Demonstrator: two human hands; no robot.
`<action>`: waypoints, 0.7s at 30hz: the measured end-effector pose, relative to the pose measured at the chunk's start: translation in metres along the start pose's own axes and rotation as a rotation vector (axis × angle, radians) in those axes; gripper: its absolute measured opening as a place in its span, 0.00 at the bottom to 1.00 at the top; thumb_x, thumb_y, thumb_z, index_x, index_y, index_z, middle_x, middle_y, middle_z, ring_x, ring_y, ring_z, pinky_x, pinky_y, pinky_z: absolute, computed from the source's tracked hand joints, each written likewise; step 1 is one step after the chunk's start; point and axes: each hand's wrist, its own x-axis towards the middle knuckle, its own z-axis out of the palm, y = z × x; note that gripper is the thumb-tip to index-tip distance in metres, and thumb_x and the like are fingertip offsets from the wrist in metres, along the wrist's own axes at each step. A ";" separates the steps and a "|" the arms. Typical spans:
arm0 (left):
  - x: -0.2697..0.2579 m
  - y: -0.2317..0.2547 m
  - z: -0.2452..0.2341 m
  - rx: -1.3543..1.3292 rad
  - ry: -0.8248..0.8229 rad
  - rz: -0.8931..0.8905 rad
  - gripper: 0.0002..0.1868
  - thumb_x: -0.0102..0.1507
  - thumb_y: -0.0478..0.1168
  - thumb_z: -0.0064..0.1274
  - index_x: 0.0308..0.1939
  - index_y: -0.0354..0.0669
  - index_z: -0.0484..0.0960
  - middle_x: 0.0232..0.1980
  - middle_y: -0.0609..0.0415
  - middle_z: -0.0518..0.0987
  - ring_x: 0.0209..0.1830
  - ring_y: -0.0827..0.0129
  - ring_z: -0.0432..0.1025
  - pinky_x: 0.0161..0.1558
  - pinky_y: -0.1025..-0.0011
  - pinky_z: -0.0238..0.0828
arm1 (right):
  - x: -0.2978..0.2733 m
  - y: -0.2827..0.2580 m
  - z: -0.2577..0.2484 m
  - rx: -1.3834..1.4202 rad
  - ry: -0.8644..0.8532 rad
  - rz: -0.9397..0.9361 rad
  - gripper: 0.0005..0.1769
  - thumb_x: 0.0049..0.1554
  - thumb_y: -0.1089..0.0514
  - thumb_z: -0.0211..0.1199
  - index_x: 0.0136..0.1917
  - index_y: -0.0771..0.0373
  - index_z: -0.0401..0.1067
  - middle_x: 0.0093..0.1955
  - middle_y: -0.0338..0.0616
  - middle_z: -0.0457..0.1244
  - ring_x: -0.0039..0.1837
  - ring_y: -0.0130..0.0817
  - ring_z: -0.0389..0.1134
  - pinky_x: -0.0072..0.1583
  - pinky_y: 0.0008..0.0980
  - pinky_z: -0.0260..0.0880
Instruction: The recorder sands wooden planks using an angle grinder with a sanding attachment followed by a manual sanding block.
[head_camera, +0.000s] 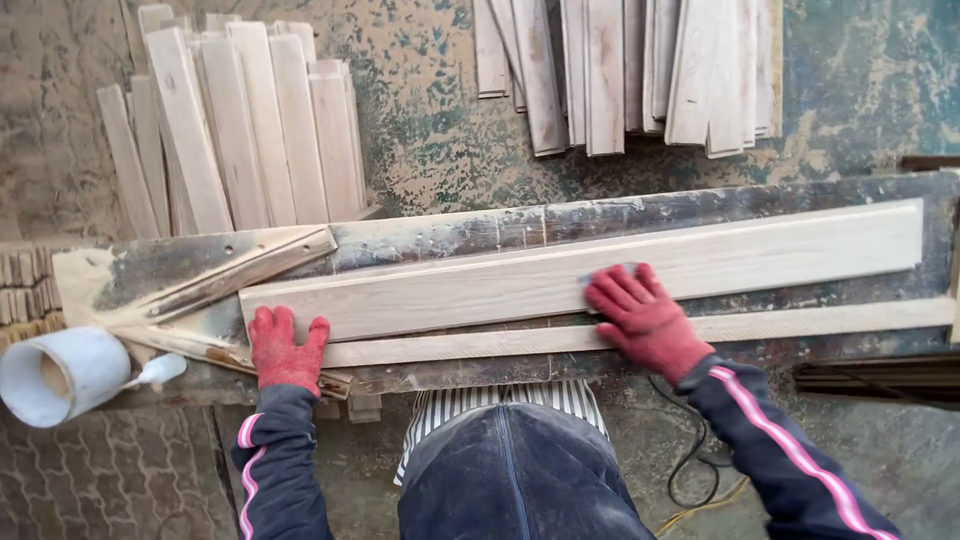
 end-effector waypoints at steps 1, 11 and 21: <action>0.000 -0.001 0.002 -0.020 0.022 0.039 0.46 0.63 0.70 0.46 0.73 0.41 0.72 0.79 0.46 0.59 0.80 0.45 0.53 0.69 0.41 0.65 | -0.004 0.007 -0.001 -0.071 -0.005 -0.019 0.37 0.58 0.27 0.49 0.75 0.41 0.63 0.79 0.32 0.56 0.81 0.37 0.52 0.83 0.50 0.43; -0.009 0.007 -0.008 -0.148 0.043 0.031 0.42 0.62 0.63 0.54 0.71 0.37 0.71 0.79 0.45 0.57 0.82 0.43 0.47 0.66 0.37 0.67 | 0.182 -0.200 0.061 0.181 0.110 -0.518 0.40 0.59 0.27 0.53 0.75 0.51 0.65 0.77 0.43 0.59 0.80 0.47 0.53 0.81 0.58 0.45; -0.020 0.007 -0.017 -0.110 -0.014 0.065 0.41 0.66 0.63 0.48 0.75 0.39 0.67 0.82 0.42 0.54 0.84 0.43 0.44 0.69 0.41 0.64 | 0.069 -0.079 0.008 0.007 0.035 -0.197 0.33 0.59 0.32 0.56 0.72 0.48 0.68 0.75 0.40 0.61 0.78 0.43 0.58 0.80 0.52 0.49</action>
